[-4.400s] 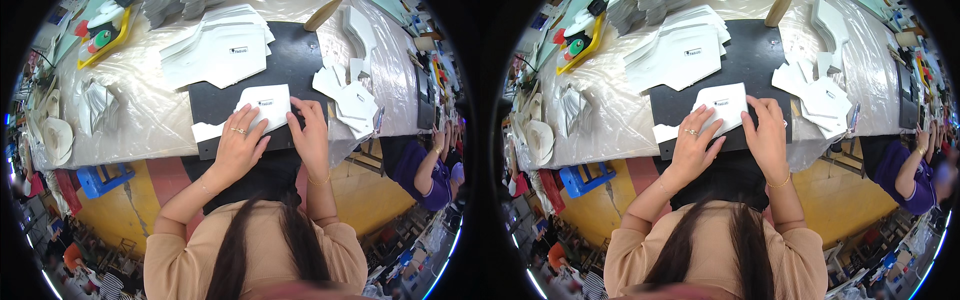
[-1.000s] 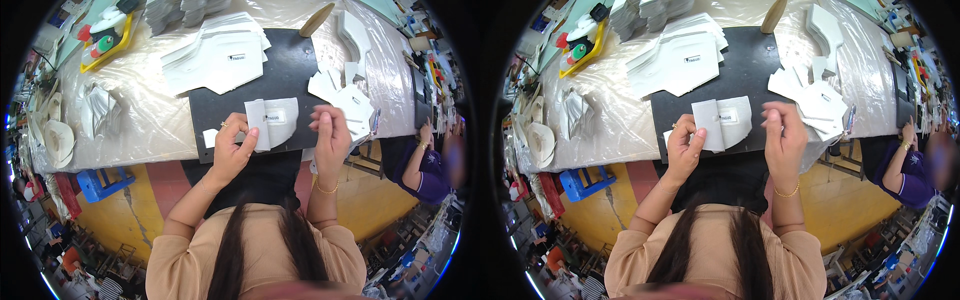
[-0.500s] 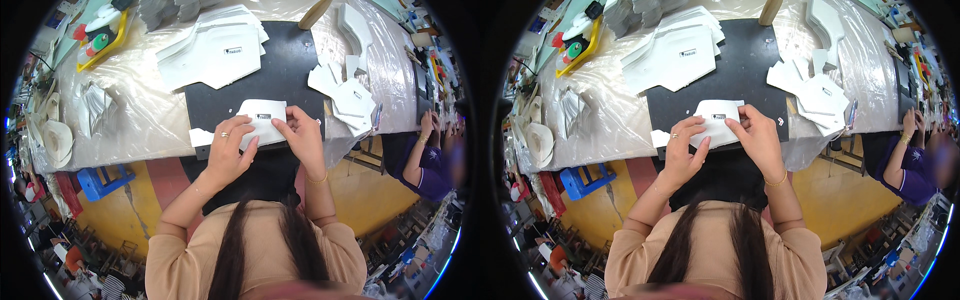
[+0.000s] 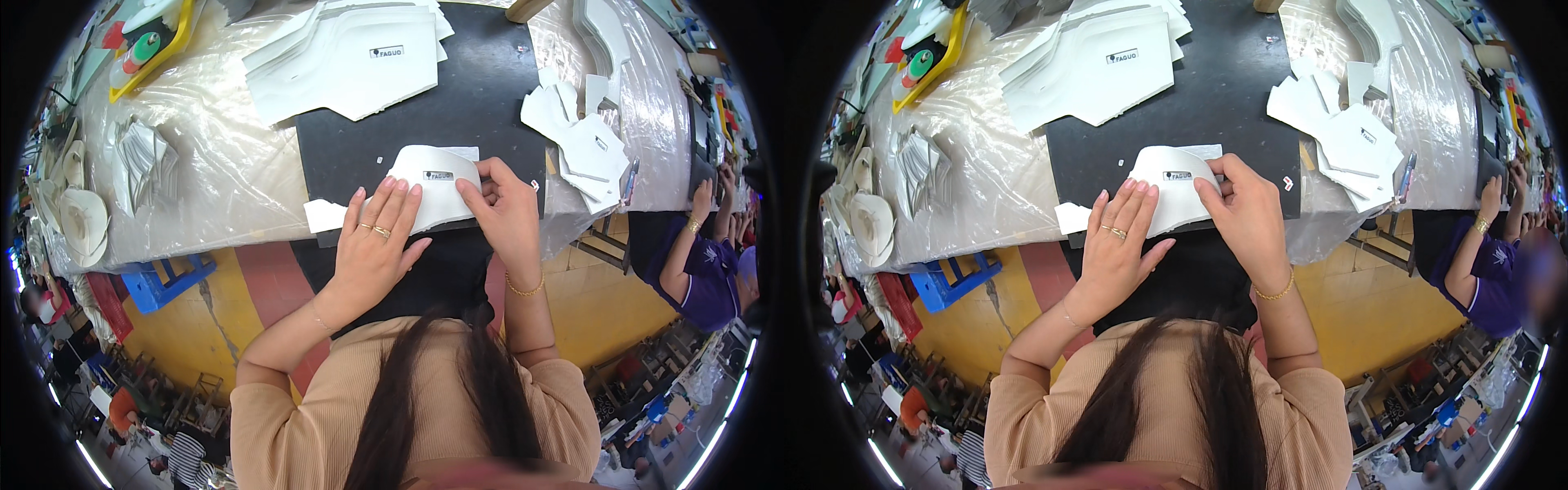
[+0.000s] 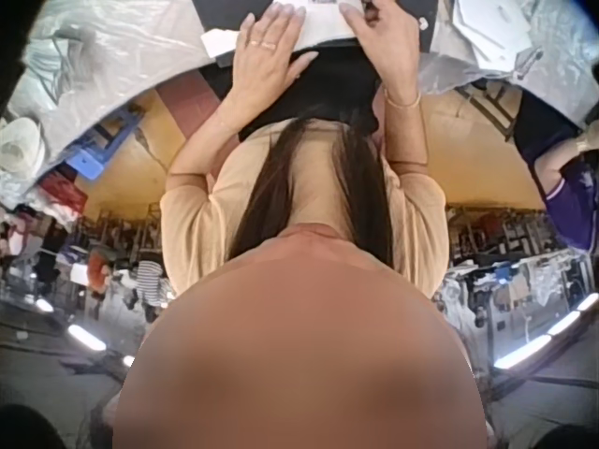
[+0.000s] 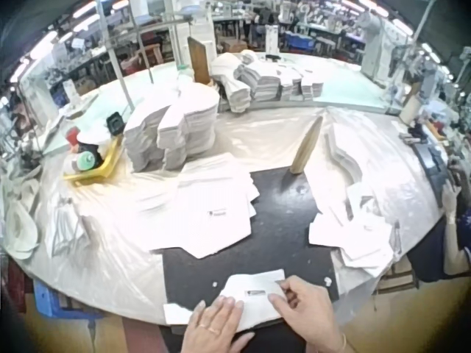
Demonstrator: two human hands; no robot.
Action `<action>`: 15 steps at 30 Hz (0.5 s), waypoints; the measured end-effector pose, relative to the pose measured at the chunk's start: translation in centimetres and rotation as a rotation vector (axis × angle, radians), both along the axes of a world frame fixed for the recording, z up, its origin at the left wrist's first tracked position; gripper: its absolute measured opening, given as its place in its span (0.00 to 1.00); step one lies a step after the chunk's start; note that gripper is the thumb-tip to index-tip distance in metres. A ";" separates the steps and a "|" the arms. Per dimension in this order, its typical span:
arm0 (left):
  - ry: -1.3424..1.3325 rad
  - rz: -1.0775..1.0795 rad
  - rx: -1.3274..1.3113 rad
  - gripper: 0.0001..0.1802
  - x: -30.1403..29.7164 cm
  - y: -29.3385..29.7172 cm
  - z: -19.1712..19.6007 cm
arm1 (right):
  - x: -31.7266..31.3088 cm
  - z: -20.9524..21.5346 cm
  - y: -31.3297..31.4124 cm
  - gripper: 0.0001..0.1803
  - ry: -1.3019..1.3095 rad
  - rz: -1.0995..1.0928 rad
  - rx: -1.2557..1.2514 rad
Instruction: The person repeatedly folds white face masks in half by hand and places them into a growing stack on the table. The person handles each mask one at a time, aligning edges and pressing the fold before stacking.
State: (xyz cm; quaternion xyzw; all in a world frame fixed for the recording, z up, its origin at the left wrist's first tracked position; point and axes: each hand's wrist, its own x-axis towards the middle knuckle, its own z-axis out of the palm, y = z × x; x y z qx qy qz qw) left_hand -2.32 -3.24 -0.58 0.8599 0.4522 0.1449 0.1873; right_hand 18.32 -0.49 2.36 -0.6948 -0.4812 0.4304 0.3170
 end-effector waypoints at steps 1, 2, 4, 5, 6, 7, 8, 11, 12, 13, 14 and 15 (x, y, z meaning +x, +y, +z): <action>0.011 0.013 0.009 0.44 0.2 -0.1 -0.1 | -0.1 0.0 0.0 0.09 0.008 0.003 0.007; 0.022 0.024 0.019 0.45 0.4 -0.2 -0.2 | 0.0 -0.1 -0.1 0.09 0.021 0.009 0.007; 0.044 0.049 0.045 0.46 0.9 -0.3 -0.4 | 0.0 -0.1 -0.2 0.09 0.031 0.014 0.012; 0.055 0.063 0.061 0.46 1.1 -0.3 -0.6 | 0.0 -0.2 -0.2 0.09 0.030 0.014 0.018; 0.058 0.078 0.077 0.47 1.3 -0.4 -0.7 | 0.0 -0.2 -0.2 0.09 0.026 0.012 0.012; 0.077 0.084 0.085 0.47 1.5 -0.4 -0.8 | 0.0 -0.2 -0.2 0.09 0.020 0.018 0.025; 0.087 0.091 0.093 0.46 1.7 -0.4 -0.9 | 0.0 -0.1 -0.2 0.09 0.012 0.021 0.027; 0.126 0.089 0.134 0.46 1.9 -0.4 -1.0 | 0.0 -0.1 -0.2 0.08 -0.012 0.031 0.036; 0.129 0.086 0.155 0.45 1.9 -0.4 -1.1 | -0.1 -0.1 -0.2 0.08 -0.019 0.034 0.039; 0.155 0.077 0.163 0.45 1.9 -0.4 -1.1 | -0.1 -0.1 -0.2 0.08 -0.033 0.040 0.055; 0.171 0.069 0.175 0.45 1.9 -0.3 -1.1 | -0.1 -0.1 -0.2 0.07 -0.047 0.045 0.072; 0.184 0.062 0.184 0.45 1.9 -0.3 -1.1 | -0.1 -0.2 -0.2 0.07 -0.054 0.048 0.083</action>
